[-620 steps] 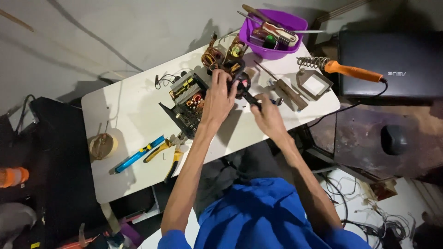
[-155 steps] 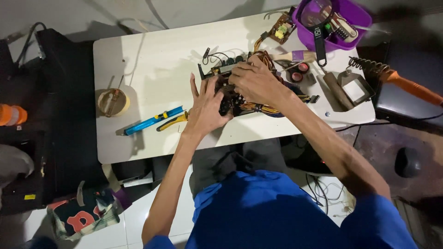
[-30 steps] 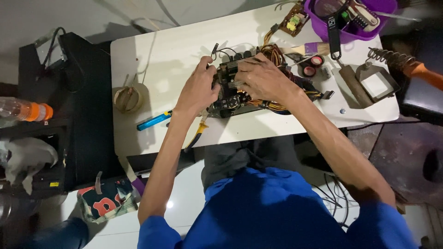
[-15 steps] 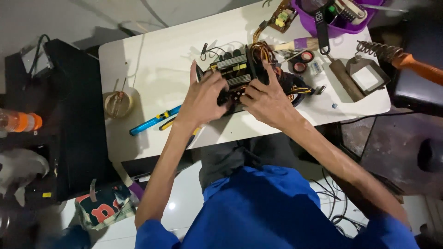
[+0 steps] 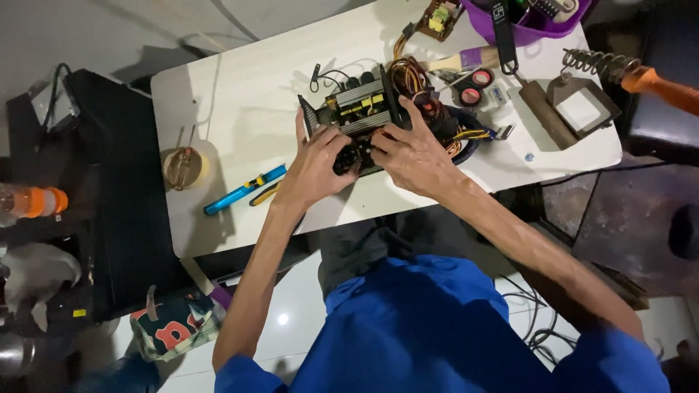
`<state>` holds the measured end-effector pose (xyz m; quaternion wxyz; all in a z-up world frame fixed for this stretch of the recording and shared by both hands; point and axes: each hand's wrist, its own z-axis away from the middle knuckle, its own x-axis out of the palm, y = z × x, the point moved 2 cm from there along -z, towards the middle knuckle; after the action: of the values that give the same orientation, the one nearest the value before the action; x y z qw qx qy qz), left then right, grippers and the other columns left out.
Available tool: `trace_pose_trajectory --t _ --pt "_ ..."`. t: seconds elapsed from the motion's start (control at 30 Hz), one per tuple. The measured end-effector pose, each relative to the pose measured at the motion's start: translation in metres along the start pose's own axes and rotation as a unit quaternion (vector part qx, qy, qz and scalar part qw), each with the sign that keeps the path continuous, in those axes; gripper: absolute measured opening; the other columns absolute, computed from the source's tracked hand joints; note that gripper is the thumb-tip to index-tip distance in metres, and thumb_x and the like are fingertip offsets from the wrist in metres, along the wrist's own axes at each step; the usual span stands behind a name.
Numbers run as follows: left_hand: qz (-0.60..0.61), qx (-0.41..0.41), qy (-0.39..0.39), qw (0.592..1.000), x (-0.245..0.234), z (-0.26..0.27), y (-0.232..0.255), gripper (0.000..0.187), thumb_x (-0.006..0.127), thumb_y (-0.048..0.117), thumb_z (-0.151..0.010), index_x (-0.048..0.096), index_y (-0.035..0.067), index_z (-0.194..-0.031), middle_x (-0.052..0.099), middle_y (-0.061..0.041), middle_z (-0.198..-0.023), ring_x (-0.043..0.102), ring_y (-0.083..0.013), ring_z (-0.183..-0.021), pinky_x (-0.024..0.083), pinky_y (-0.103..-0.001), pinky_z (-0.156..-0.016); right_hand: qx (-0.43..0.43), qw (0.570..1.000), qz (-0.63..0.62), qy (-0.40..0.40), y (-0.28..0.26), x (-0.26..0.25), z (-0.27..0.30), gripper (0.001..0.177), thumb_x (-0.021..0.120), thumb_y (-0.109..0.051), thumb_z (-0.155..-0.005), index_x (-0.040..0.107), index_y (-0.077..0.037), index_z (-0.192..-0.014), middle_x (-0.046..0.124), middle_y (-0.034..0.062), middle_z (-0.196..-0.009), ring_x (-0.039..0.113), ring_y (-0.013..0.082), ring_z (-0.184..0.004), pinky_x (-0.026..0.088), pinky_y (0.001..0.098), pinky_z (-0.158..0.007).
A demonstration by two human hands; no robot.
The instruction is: Soldering and desoldering electronic components on circuit boards using a soldering iron and hand tools.
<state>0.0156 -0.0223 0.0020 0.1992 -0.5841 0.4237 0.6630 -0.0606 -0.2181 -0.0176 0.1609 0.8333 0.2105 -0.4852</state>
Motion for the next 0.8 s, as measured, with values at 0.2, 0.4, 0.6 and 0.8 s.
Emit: trace_pose_trajectory --t 0.2,0.4,0.6,0.8 --pt "0.056 -0.017 0.005 0.998 -0.024 0.003 0.017 0.052 0.079 0.030 -0.082 0.064 0.006 -0.125 0.063 -0.010 -0.120 0.059 -0.0299 -0.124 0.021 -0.068 -0.121 -0.021 0.999 0.031 -0.031 0.004 0.002 0.003 0.009 0.067 -0.016 -0.098 0.065 -0.018 -0.090 0.057 -0.0016 -0.096 0.059 0.0199 -0.109 0.022 0.0724 -0.126" --pt "0.038 0.017 0.031 0.999 -0.025 0.005 0.021 0.042 0.075 0.030 -0.089 0.062 0.003 -0.119 0.060 -0.013 -0.111 0.058 -0.0348 -0.122 0.023 -0.064 -0.120 0.005 0.998 0.037 -0.053 -0.005 -0.014 -0.005 0.015 0.061 -0.009 -0.107 0.059 -0.016 -0.094 0.053 -0.0016 -0.099 0.059 0.0159 -0.113 0.013 0.0625 -0.133" --pt "0.045 0.014 0.050 0.998 -0.011 0.005 0.009 0.046 0.079 0.034 -0.082 0.064 0.008 -0.116 0.062 -0.008 -0.106 0.059 -0.0292 -0.117 0.015 -0.061 -0.123 -0.012 0.999 -0.039 -0.022 -0.005 -0.007 -0.007 0.032 0.061 -0.025 -0.107 0.057 -0.014 -0.078 0.053 0.0000 -0.088 0.059 0.0178 -0.099 0.021 0.0635 -0.130" --pt "0.009 0.014 0.029 0.999 0.004 0.004 0.000 0.048 0.077 0.035 -0.080 0.066 0.000 -0.111 0.068 -0.018 -0.114 0.060 -0.0356 -0.122 -0.009 -0.064 -0.126 -0.027 0.999 -0.027 0.012 0.003 -0.012 -0.015 0.052 0.065 -0.059 -0.098 0.067 -0.015 -0.070 0.054 0.0019 -0.077 0.059 0.0248 -0.094 0.023 0.0755 -0.120"
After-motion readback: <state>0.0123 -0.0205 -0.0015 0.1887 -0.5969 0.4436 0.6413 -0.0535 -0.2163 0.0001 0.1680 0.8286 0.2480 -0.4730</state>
